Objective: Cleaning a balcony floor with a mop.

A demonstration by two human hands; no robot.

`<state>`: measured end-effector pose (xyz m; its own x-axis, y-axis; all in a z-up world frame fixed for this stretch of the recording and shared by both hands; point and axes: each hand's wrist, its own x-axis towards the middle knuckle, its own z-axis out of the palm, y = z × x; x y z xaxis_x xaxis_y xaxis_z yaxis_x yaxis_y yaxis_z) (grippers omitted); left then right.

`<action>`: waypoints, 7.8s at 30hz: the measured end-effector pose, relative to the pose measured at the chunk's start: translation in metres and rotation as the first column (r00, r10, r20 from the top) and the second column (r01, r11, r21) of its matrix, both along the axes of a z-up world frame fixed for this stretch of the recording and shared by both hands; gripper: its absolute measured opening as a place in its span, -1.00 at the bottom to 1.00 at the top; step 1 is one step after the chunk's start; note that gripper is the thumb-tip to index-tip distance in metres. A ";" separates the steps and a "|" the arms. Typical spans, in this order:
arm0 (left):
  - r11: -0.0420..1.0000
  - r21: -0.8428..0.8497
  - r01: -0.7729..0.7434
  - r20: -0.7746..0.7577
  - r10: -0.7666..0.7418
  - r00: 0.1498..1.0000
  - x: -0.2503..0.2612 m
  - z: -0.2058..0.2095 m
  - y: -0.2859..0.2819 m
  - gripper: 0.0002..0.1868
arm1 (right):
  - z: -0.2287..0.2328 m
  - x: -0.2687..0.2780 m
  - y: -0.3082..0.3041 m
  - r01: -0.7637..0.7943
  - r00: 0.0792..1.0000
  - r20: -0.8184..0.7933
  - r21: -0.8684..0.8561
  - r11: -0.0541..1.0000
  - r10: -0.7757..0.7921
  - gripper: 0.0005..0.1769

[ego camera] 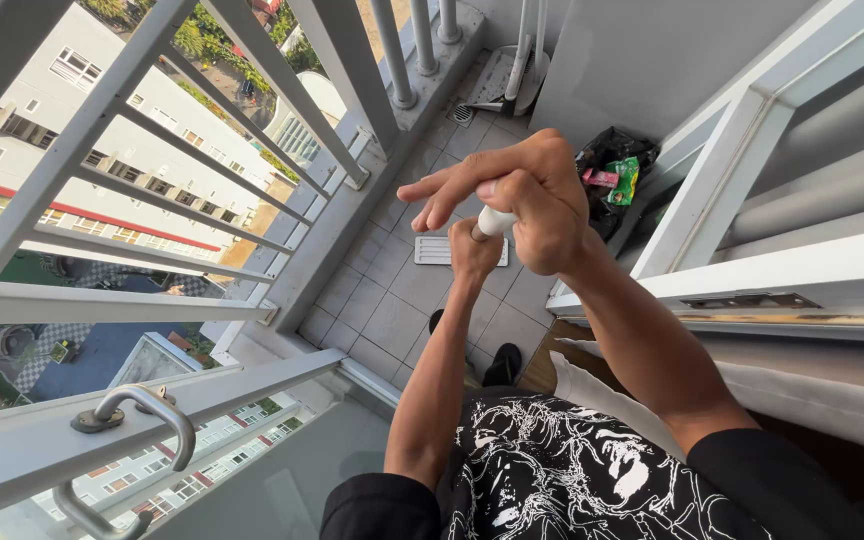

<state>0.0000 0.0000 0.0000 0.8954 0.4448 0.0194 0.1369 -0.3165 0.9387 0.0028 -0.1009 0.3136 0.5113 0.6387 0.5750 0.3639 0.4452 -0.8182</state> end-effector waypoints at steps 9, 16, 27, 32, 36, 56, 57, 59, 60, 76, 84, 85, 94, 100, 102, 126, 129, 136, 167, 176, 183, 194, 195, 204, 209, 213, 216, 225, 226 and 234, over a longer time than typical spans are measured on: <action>0.998 -0.014 0.059 0.258 -0.054 0.965 0.048 -0.008 0.004 -0.79 | -0.014 0.016 0.029 0.041 0.996 0.081 0.026 0.999 -0.043 -0.72; 0.996 -0.083 0.035 0.270 -0.011 0.963 0.093 0.004 0.037 -0.72 | -0.008 0.067 0.059 0.059 0.992 0.111 0.044 0.997 -0.063 -0.72; 0.998 0.051 -0.041 0.135 0.033 0.990 0.160 -0.021 0.025 -0.80 | -0.005 0.136 0.041 0.143 0.989 0.003 0.173 0.975 -0.145 -0.72; 0.998 0.055 0.044 0.294 -0.058 0.954 0.168 -0.025 0.023 -0.76 | -0.005 0.144 0.031 0.197 0.980 -0.011 0.166 0.966 -0.198 -0.72; 0.978 -0.168 0.124 0.337 -0.061 0.939 0.172 -0.010 0.015 -0.72 | -0.007 0.147 0.023 0.202 0.979 -0.040 0.168 0.965 -0.199 -0.74; 0.991 0.067 0.115 0.473 -0.133 0.871 0.185 -0.078 0.079 -0.77 | -0.127 0.092 0.079 0.207 0.934 0.295 0.018 0.978 -0.203 -0.78; 0.984 0.117 0.131 0.531 -0.174 0.829 0.179 -0.073 0.083 -0.81 | -0.130 0.086 0.081 0.206 0.932 0.298 0.036 0.978 -0.207 -0.78; 0.989 0.018 0.150 0.530 -0.136 0.837 0.172 -0.060 0.079 -0.82 | -0.131 0.081 0.081 0.207 0.937 0.285 0.016 0.978 -0.203 -0.78; 0.981 -0.080 0.174 0.530 -0.106 0.841 0.167 -0.054 0.077 -0.80 | -0.132 0.077 0.081 0.217 0.939 0.275 -0.001 0.976 -0.208 -0.78; 0.973 0.182 0.142 -0.035 -0.138 0.990 0.142 -0.004 0.067 -0.83 | -0.115 0.058 0.056 0.341 0.934 0.150 -0.093 0.935 -0.326 -0.76; 0.995 0.081 0.060 0.305 -0.082 0.949 0.156 0.002 0.061 -0.71 | -0.046 0.077 0.059 0.322 0.918 0.223 0.065 0.944 -0.329 -0.81; 0.995 0.083 0.053 0.306 -0.076 0.949 0.157 0.012 0.064 -0.71 | -0.033 0.077 0.062 0.316 0.920 0.224 0.067 0.946 -0.323 -0.81; 0.958 -0.031 0.284 0.111 -0.279 0.954 0.129 0.101 0.102 -0.54 | 0.064 0.081 0.078 0.364 0.927 0.058 0.088 0.927 -0.370 -0.79; 0.980 0.039 0.197 0.308 -0.200 0.930 0.113 0.084 0.125 -0.50 | 0.061 0.130 0.072 0.168 0.982 -0.108 0.146 0.975 -0.153 -0.78; 0.983 0.080 0.164 0.504 -0.182 0.844 0.100 0.081 0.129 -0.73 | 0.056 0.145 0.076 0.107 0.993 -0.057 0.134 0.985 -0.100 -0.80; 0.733 0.255 -0.631 0.206 0.596 0.776 0.005 -0.011 0.229 -0.50 | -0.037 0.170 0.243 -0.765 0.601 -0.278 0.074 0.640 0.750 -0.69; 0.756 0.237 -0.610 0.241 0.563 0.791 -0.001 -0.005 0.231 -0.55 | -0.039 0.164 0.258 -0.786 0.564 -0.265 0.118 0.607 0.782 -0.70; 0.783 0.158 -0.602 0.232 0.563 0.793 0.003 0.008 0.235 -0.57 | -0.030 0.154 0.269 -0.735 0.649 -0.198 0.088 0.673 0.735 -0.57; 0.872 0.155 -0.465 0.173 0.440 0.881 0.204 -0.025 0.160 -0.68 | -0.010 0.324 0.172 -0.534 0.840 -0.121 -0.022 0.845 0.528 -0.66; 0.923 0.101 -0.372 0.260 0.336 0.905 0.273 -0.012 0.133 -0.77 | 0.018 0.357 0.144 -0.489 0.872 0.000 -0.038 0.871 0.489 -0.60; 0.956 0.023 -0.291 0.260 0.275 0.925 0.293 -0.020 0.116 -0.80 | 0.029 0.353 0.138 -0.471 0.875 0.051 -0.151 0.869 0.482 -0.59; 0.958 -0.280 -0.069 0.191 0.126 0.973 0.353 0.007 0.104 -0.93 | 0.024 0.368 0.132 -0.420 0.851 0.214 -0.270 0.866 0.480 -0.72; 0.946 -0.320 -0.059 0.173 0.119 0.978 0.350 0.007 0.094 -0.92 | 0.020 0.369 0.125 -0.421 0.856 0.199 -0.270 0.866 0.478 -0.74; 0.825 -0.559 -0.085 0.143 0.197 0.970 0.386 0.005 0.063 -0.79 | 0.007 0.402 0.095 -0.376 0.908 0.105 -0.219 0.900 0.405 -0.62; 0.991 -0.119 -0.066 0.053 0.073 0.996 0.390 -0.009 0.074 -0.65 | 0.010 0.407 0.079 -0.341 0.936 0.035 -0.149 0.928 0.350 -0.71; 0.984 0.169 0.061 -0.139 -0.038 0.990 0.359 0.060 0.080 -0.36 | 0.003 0.400 0.070 -0.198 0.979 0.031 -0.066 0.978 0.200 -0.75; 0.979 0.139 0.152 -0.025 -0.150 0.988 0.336 0.084 0.101 -0.04 | -0.004 0.391 0.070 -0.052 0.997 0.047 -0.096 0.994 0.056 -0.75; 0.974 0.095 0.205 0.160 -0.218 0.963 0.225 0.181 0.142 -0.06 | -0.057 0.333 0.081 0.131 0.979 -0.148 -0.049 0.990 -0.137 -0.42; 0.969 0.096 0.228 0.151 -0.241 0.959 0.212 0.183 0.142 -0.06 | -0.063 0.322 0.082 0.154 0.975 -0.156 -0.047 0.987 -0.160 -0.42; 0.958 0.073 0.277 0.133 -0.284 0.949 0.152 0.170 0.146 -0.19 | -0.073 0.253 0.094 0.340 0.940 0.044 -0.046 0.939 -0.338 -0.56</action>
